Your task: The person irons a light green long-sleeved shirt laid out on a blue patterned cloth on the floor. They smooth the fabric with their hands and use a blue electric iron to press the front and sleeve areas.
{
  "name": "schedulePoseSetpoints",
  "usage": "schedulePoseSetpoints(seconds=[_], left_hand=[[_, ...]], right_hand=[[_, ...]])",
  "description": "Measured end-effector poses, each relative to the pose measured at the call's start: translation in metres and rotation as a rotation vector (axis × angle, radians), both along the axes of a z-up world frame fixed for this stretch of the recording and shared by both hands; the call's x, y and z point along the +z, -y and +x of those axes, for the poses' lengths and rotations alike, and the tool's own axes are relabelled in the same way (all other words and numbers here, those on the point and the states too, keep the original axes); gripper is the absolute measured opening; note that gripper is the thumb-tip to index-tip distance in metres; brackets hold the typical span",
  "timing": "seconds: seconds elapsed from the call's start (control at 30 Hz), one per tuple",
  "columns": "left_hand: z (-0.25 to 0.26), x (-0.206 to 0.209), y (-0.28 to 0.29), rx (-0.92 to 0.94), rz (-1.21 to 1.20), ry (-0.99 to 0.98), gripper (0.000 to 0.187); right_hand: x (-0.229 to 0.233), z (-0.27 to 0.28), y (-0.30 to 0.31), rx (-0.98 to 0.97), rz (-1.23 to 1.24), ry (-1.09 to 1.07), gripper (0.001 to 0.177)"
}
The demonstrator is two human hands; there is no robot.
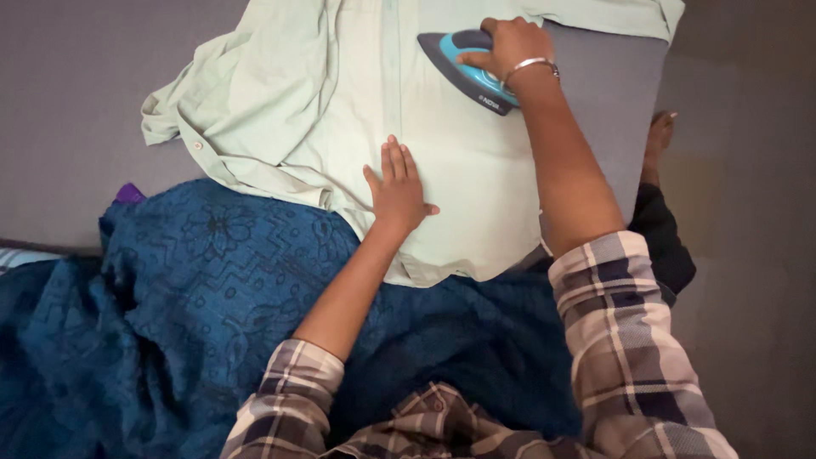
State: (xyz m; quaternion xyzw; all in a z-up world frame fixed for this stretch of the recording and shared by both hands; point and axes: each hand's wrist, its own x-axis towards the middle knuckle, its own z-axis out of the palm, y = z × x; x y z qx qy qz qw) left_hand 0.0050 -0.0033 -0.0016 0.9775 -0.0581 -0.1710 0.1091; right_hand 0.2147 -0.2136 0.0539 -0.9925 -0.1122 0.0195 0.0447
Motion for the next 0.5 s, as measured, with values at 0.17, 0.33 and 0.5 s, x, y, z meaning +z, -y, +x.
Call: schedulePoseSetpoints(seconds=[0.17,0.33,0.5], left_hand=[[0.002,0.000,0.001,0.006,0.020,-0.008,0.140],[0.004,-0.001,0.001,0.007,0.021,-0.001,0.139],[0.002,0.004,0.001,-0.001,0.037,-0.003,0.141]], right_hand=[[-0.003,0.020,-0.014,-0.075,0.024,-0.022,0.068],[-0.005,0.032,-0.026,-0.122,0.134,0.062,0.062],[-0.003,0.046,-0.033,-0.219,0.102,-0.040,0.061]])
